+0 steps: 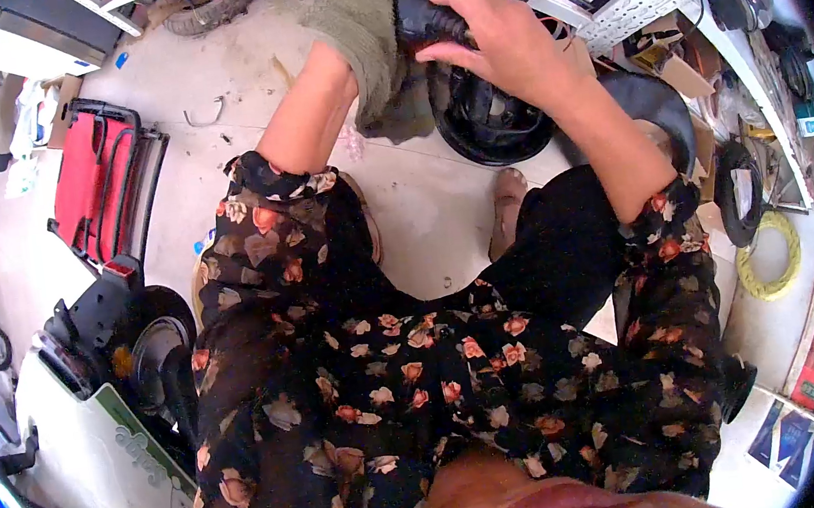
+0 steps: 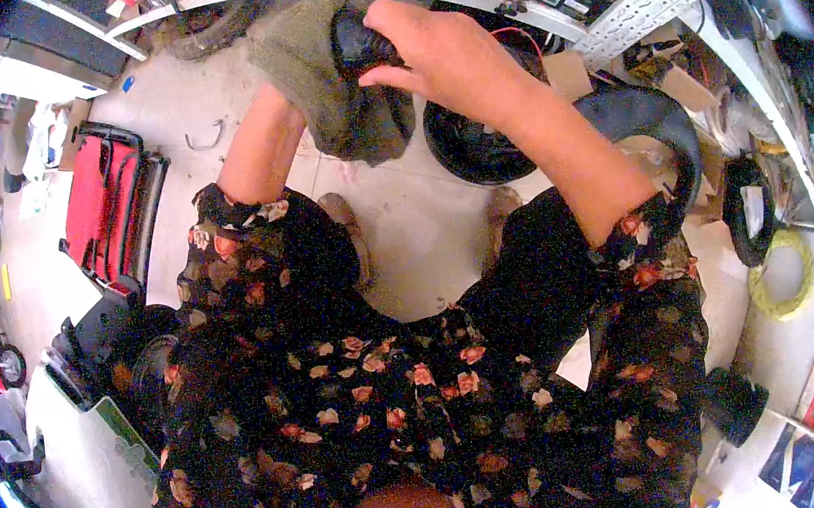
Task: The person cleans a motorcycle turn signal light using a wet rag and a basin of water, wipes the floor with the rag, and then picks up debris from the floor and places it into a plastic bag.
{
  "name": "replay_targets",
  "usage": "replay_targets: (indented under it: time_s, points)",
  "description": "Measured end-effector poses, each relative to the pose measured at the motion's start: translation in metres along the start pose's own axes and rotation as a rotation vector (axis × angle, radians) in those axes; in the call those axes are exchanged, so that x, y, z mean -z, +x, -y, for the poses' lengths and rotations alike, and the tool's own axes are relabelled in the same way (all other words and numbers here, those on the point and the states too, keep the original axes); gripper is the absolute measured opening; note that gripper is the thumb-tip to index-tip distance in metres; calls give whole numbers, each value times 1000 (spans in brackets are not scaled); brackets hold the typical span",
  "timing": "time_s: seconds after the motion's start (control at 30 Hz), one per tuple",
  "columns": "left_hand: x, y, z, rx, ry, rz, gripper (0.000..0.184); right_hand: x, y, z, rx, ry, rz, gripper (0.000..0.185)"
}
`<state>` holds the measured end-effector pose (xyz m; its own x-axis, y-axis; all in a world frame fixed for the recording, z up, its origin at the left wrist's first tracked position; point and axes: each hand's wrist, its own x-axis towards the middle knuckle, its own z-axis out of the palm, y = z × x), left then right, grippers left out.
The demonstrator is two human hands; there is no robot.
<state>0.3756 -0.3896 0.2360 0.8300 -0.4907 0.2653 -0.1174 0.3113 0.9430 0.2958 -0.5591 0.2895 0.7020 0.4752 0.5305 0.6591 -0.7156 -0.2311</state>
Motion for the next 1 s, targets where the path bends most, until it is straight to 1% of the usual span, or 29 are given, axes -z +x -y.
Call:
replay_targets:
  time_s: [0.07,0.17,0.2,0.23,0.27,0.3,0.4,0.43,0.5,0.53,0.57,0.67,0.8,0.83,0.93,0.97,1.0]
  points:
    - [-2,-4,-8,-144,279,0,34,4,4,3,104,-4,-39,48]
    - [-7,-15,-30,-410,842,-46,33,5,8,-3,111,100,-67,48]
    - [-8,-19,-41,-465,973,-75,32,6,7,-3,-5,190,-56,47]
    - [-9,-22,-48,-489,1039,-90,32,7,6,-3,-120,281,-44,47]
    - [-8,-22,-48,-483,1040,-88,31,7,5,-3,-236,371,-32,47]
    - [-8,-21,-46,-466,1008,-80,31,7,5,-4,-263,383,-103,47]
    - [10,-2,15,-258,346,162,35,9,7,-9,-423,478,-78,48]
    - [10,-2,15,-272,471,170,36,8,6,-10,-472,543,-49,47]
    - [11,-4,13,-290,722,188,37,-2,3,-17,-306,429,-148,47]
    - [7,-5,10,-324,784,177,37,-4,3,-17,-223,368,-202,47]
    - [4,-6,8,-349,803,160,36,1,3,-12,-208,247,-132,47]
    - [0,-6,5,-368,788,125,36,-9,-1,-6,-284,182,-84,48]
    - [3,-6,1,-339,707,108,35,-11,1,10,-142,57,-69,50]
    - [3,-5,0,-330,685,114,34,-13,0,15,-117,24,-61,47]
    - [6,2,-5,-281,609,160,33,-1,9,29,-205,119,17,45]
    - [7,3,-8,-257,575,184,33,1,10,25,-297,215,44,45]
    - [10,7,-9,-227,534,214,33,2,11,18,-215,228,-26,49]
